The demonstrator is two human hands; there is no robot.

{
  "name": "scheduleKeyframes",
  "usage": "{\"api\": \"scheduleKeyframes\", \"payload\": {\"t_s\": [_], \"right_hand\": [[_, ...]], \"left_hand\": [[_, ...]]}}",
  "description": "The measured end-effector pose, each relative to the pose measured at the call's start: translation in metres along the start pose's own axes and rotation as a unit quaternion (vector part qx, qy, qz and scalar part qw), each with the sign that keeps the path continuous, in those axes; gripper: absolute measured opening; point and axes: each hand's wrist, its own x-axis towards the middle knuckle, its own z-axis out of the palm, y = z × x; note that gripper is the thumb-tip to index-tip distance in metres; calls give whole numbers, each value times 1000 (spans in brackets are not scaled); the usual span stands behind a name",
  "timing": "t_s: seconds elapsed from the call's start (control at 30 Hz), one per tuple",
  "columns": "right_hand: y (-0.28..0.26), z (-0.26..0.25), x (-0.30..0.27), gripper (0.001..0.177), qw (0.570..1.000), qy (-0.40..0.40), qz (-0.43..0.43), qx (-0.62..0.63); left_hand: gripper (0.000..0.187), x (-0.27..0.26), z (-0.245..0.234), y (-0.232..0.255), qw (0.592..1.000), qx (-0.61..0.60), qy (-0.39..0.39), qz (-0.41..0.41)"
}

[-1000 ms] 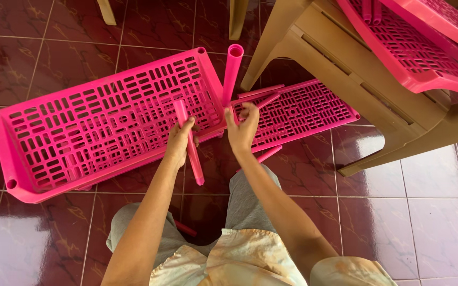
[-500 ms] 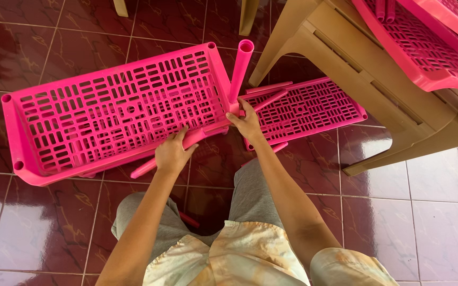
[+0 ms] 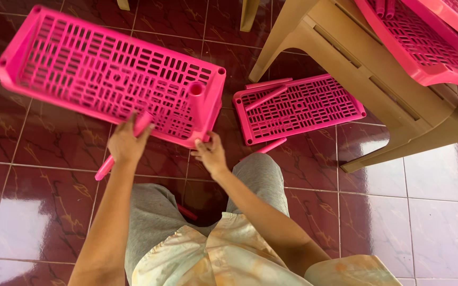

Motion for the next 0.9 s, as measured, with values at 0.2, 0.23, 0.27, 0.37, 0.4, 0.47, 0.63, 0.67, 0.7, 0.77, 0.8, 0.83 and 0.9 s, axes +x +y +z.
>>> {"api": "scheduleKeyframes", "payload": {"t_s": [0.2, 0.23, 0.27, 0.37, 0.4, 0.47, 0.63, 0.67, 0.7, 0.77, 0.8, 0.83, 0.9], "right_hand": [[59, 76, -18, 60, 987, -154, 36, 19], [66, 90, -21, 62, 983, -181, 20, -15], [73, 101, -25, 65, 977, -207, 4, -50], [76, 122, -28, 69, 946, -309, -14, -92], [74, 124, -29, 69, 937, -334, -19, -105], [63, 127, -29, 70, 914, -383, -28, -130], [22, 106, -32, 75, 819, -531, -33, -214], [16, 99, -32, 76, 791, -570, -31, -221], [10, 91, -31, 79, 781, -562, -70, -265], [-1, 69, -29, 83, 752, -538, -148, -351], [-4, 59, -28, 80, 749, -513, -153, -390], [-7, 48, -27, 77, 744, -487, -158, -429], [-14, 25, -20, 43, 722, -440, -183, -502]], "left_hand": [[65, -22, 1, -39, 952, -240, 107, -159], [62, -31, 3, -43, 935, -285, 127, -170], [53, -43, 7, -45, 914, -314, 164, -198], [29, -77, 16, -45, 830, -416, 256, -268], [26, -87, 17, -45, 794, -462, 274, -286], [24, -108, 15, -41, 744, -515, 298, -303], [29, -146, 3, -1, 639, -596, 306, -379], [31, -149, 2, 9, 630, -605, 300, -384], [32, -151, -1, 18, 620, -614, 294, -390], [33, -154, -5, 39, 590, -634, 277, -416], [31, -153, -5, 51, 570, -645, 267, -434], [30, -153, -4, 64, 549, -655, 255, -452], [30, -152, 0, 93, 603, -673, 232, -360]]}}
